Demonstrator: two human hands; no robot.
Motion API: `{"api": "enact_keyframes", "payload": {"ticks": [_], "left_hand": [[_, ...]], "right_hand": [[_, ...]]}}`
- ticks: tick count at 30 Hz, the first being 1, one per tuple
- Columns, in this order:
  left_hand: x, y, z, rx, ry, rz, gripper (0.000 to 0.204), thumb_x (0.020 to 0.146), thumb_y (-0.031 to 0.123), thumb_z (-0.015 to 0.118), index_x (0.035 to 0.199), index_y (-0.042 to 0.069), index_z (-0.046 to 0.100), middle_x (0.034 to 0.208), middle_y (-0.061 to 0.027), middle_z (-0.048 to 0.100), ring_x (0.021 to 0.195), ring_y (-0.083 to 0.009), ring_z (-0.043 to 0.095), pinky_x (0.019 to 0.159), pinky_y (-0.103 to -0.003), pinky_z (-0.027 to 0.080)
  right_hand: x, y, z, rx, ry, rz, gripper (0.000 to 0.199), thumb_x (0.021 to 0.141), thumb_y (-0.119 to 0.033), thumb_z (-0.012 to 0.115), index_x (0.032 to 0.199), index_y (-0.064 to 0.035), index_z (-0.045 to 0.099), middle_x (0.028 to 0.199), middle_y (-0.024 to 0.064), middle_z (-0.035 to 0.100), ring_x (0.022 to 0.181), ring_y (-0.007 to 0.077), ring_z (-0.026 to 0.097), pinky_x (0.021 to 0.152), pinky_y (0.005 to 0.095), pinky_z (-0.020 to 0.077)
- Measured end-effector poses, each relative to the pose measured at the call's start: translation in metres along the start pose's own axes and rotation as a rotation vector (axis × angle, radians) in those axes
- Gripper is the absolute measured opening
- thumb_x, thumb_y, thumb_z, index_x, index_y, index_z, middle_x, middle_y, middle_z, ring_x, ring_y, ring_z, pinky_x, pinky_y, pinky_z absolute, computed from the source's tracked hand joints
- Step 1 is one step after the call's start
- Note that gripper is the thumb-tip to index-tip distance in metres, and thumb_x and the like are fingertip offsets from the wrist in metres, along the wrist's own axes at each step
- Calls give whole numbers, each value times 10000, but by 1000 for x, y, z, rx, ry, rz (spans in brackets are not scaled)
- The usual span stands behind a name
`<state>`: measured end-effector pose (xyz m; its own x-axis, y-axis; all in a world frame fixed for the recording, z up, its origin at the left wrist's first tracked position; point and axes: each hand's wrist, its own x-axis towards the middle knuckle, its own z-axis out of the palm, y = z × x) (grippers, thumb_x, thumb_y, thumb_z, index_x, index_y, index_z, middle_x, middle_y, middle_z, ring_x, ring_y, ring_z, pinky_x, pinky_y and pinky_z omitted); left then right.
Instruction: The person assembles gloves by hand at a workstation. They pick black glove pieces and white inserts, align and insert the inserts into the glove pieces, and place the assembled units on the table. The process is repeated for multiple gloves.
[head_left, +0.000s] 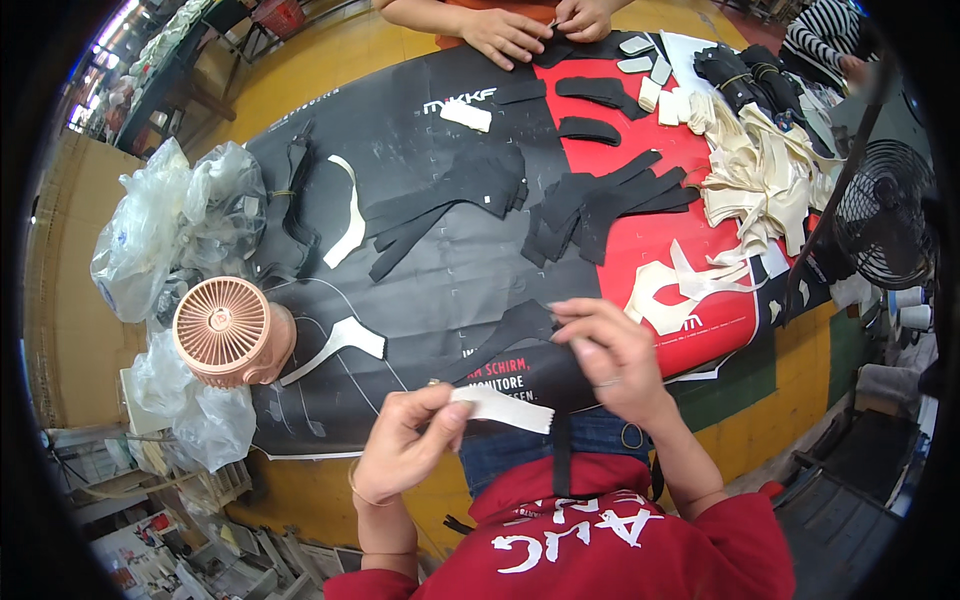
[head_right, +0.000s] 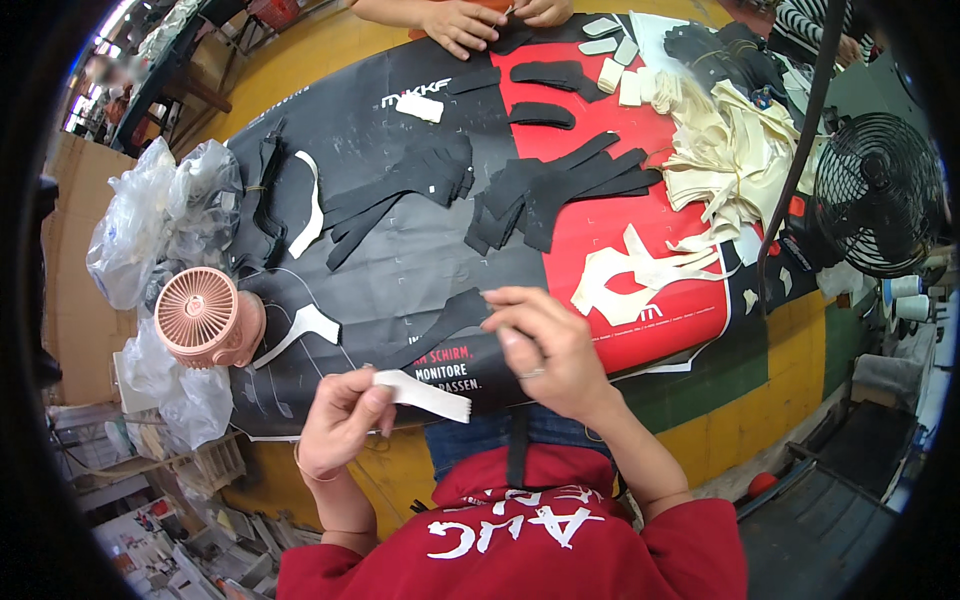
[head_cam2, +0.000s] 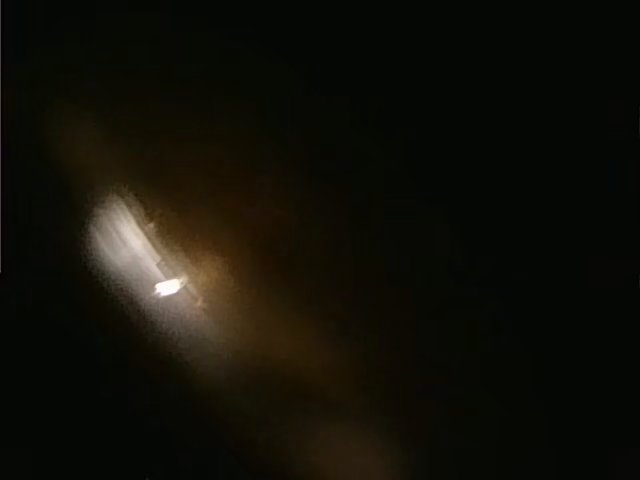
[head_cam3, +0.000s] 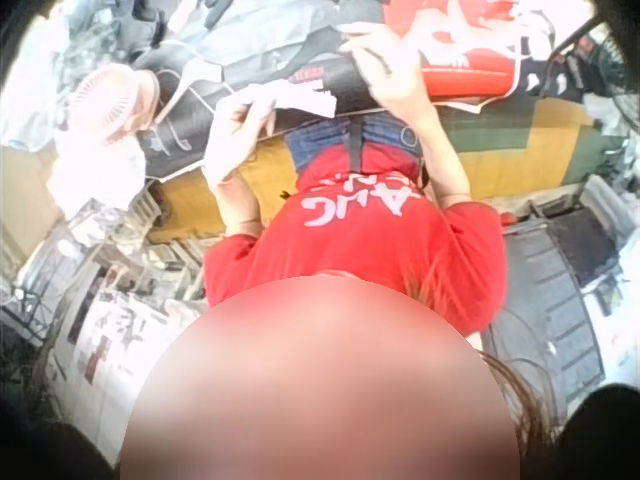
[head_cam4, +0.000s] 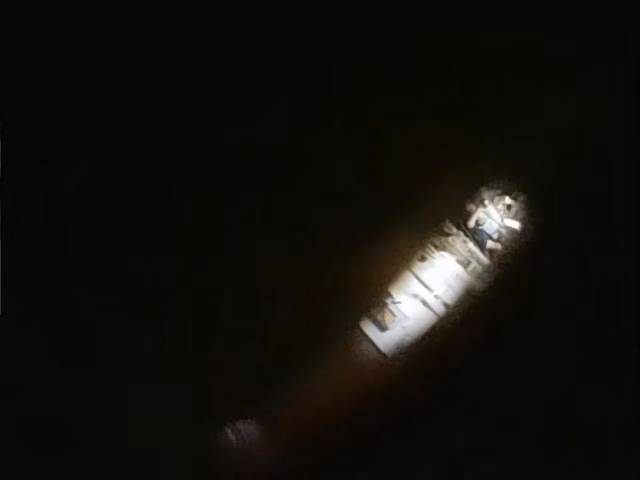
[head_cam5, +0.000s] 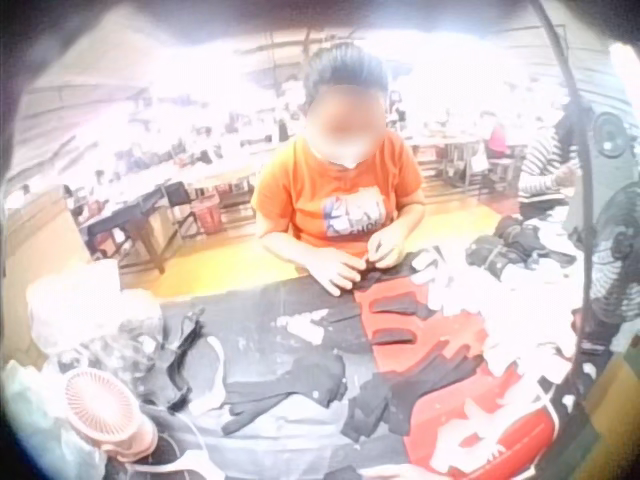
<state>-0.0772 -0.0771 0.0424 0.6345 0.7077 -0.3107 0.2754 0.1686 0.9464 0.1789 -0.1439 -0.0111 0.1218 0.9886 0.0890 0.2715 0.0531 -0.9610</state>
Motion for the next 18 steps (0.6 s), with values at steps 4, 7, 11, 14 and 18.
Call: {"api": "enact_keyframes", "payload": {"ticks": [4, 7, 11, 14, 18], "left_hand": [[16, -9, 27, -11, -38, -109, 269, 1015, 166, 573, 868, -42, 662, 596, -34, 560, 570, -55, 494, 515, -258, 391], [28, -14, 39, 28, 3, -84, 232, 1003, 161, 595, 937, -46, 676, 666, -68, 610, 604, -59, 533, 525, -254, 411], [37, -21, 40, 52, 151, -84, 157, 954, 97, 658, 1003, -50, 682, 804, -87, 659, 717, -79, 619, 630, -241, 487], [50, -29, 39, -3, 258, -87, 166, 910, 19, 682, 1067, -32, 665, 790, -70, 649, 714, -96, 646, 646, -237, 500], [56, -33, 38, 127, 250, 4, 315, 905, -35, 671, 1206, -34, 580, 810, -35, 641, 734, -56, 609, 666, -213, 505]], "right_hand": [[-18, -17, -12, 529, -183, 185, 460, 961, -81, 615, 1381, 6, 447, 1058, 113, 658, 928, 129, 649, 829, 269, 508], [-17, -19, -3, 285, -184, 135, 448, 918, -43, 682, 1306, 8, 467, 931, 78, 675, 831, 111, 652, 752, 249, 515], [-3, -12, 2, 40, -56, 145, 320, 892, -30, 705, 1164, 12, 541, 853, 64, 694, 768, 91, 657, 670, 247, 496], [5, -7, 11, -123, -20, 98, 177, 881, -52, 712, 1024, 3, 623, 853, 67, 694, 716, 113, 658, 593, 270, 461], [13, -1, 19, -260, 25, 131, 139, 880, -60, 711, 989, -4, 645, 866, 72, 681, 707, 151, 652, 578, 271, 455]]}}
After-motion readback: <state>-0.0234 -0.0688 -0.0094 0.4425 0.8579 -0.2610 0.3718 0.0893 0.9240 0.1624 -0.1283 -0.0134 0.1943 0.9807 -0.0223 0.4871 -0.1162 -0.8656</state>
